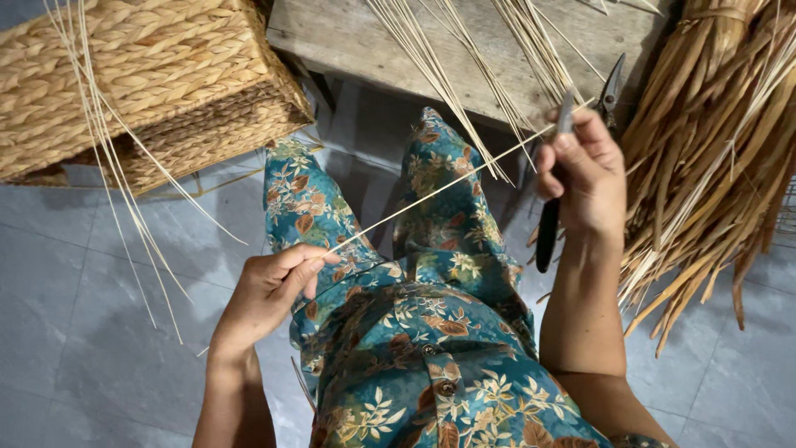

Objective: The person sits at a low wooden table and repeatedly picks up thin bamboo strips. Using a small knife, they scrape and smooth the strips, then place them back on the table. Scissors and a woven basket are visible nearby.

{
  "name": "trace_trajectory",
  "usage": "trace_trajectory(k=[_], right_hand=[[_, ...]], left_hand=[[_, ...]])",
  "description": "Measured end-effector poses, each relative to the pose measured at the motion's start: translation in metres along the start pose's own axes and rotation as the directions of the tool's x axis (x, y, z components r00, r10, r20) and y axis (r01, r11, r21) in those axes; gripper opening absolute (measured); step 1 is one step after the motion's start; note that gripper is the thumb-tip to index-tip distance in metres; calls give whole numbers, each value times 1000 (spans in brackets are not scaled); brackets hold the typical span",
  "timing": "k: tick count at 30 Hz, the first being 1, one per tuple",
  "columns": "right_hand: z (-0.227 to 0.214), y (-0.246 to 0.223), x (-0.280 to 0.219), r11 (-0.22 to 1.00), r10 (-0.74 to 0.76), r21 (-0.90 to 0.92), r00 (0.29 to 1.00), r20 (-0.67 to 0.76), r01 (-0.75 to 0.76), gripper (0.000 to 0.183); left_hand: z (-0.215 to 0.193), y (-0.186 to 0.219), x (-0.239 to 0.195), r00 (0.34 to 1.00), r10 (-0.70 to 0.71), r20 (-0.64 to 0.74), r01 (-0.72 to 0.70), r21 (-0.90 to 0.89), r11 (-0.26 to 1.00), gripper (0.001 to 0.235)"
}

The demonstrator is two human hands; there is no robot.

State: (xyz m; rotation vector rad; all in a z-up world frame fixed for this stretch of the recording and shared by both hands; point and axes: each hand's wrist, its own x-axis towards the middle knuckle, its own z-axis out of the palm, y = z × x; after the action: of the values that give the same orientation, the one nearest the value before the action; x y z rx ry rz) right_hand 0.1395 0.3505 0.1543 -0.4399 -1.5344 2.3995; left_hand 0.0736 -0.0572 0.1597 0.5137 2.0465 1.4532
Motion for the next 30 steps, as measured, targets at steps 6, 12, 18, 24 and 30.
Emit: trace_trajectory(k=[6,12,18,24,30], right_hand=[[5,-4,-1,997,-67,-29,996,-66,65,37],[65,18,-32,955,198,-268,941,274,-123,57],[94,45,-40,900,363,-348,893,268,-261,42],[51,64,-22,968,203,-194,955,216,-162,34],[-21,75,12,999,14,-47,987,158,-7,34]], left_hand=[[-3,-6,4,998,-52,-45,54,36,998,20],[20,-8,23,998,46,-37,-48,-70,996,20],[28,10,33,991,43,131,-49,46,998,23],[4,15,18,984,6,178,-26,106,994,26],[-16,2,4,979,106,172,-119,65,991,26]])
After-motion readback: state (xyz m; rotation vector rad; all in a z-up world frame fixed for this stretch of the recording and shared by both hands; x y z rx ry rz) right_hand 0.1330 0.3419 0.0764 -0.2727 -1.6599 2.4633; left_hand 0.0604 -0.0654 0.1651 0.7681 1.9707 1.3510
